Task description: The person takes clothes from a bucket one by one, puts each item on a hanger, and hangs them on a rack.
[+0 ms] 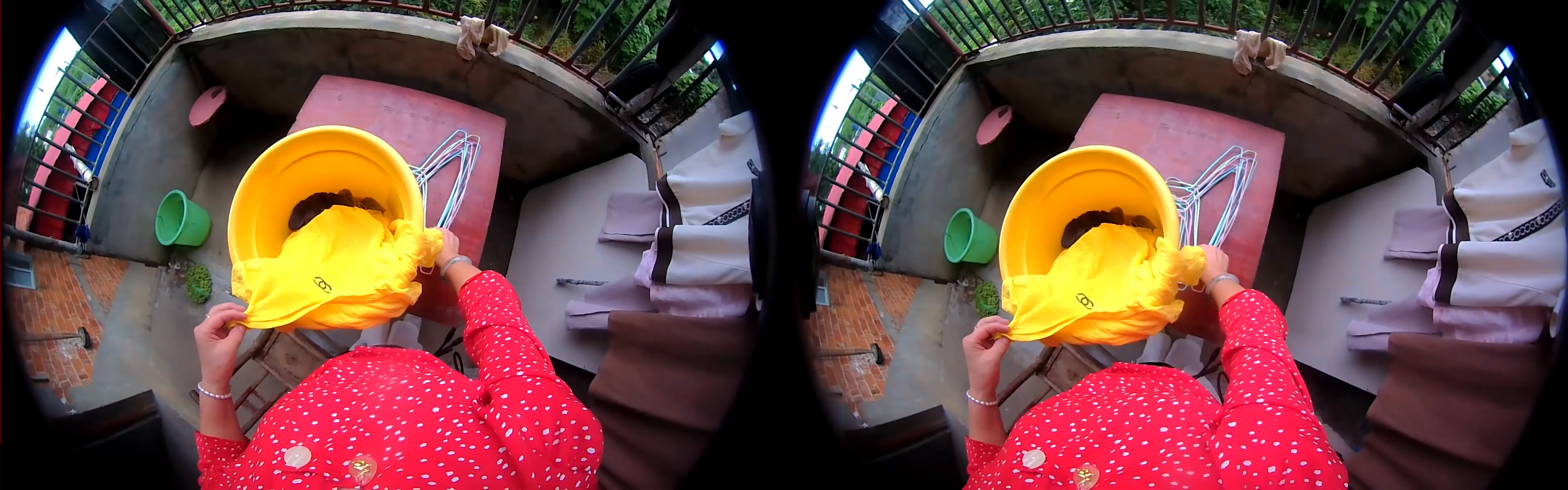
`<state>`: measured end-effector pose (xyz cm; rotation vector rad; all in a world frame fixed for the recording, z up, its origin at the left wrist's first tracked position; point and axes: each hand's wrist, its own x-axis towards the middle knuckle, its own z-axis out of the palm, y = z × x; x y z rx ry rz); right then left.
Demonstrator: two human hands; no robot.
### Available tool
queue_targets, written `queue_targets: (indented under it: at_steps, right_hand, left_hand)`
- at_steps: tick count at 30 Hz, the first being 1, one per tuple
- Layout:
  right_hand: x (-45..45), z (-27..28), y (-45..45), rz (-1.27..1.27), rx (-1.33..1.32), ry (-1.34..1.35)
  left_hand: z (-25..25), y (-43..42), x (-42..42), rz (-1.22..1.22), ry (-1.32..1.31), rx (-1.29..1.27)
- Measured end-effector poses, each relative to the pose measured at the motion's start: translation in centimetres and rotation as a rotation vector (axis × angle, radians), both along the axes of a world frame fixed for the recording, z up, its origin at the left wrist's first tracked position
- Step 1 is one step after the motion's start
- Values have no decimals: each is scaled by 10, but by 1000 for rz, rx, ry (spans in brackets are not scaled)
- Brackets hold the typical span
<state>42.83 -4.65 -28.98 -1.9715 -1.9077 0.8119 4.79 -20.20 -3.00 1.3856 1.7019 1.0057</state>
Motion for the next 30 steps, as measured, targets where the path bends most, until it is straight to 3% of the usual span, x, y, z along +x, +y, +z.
queue_targets:
  at_steps: [3,7,11,21,24,27,30]
  right_hand:
    - [5,-17,11,111,-27,-94]
    - [3,16,21,73,-168,-164]
    - [1,14,24,92,-84,-203]
    - [17,-8,-9,42,-248,-244]
    - [19,0,-7,99,-210,-300]
    - [14,-11,-4,47,119,-253]
    - [9,-12,3,126,198,-122]
  left_hand:
    - [-12,1,-4,77,-73,10]
    - [-4,4,2,170,-156,-57]
    - [-6,4,3,100,-72,-36]
    - [-5,-6,3,-5,57,-54]
    - [-4,-3,5,1,176,49]
    - [-1,-6,-2,34,371,57]
    - [3,-5,-1,56,430,-13]
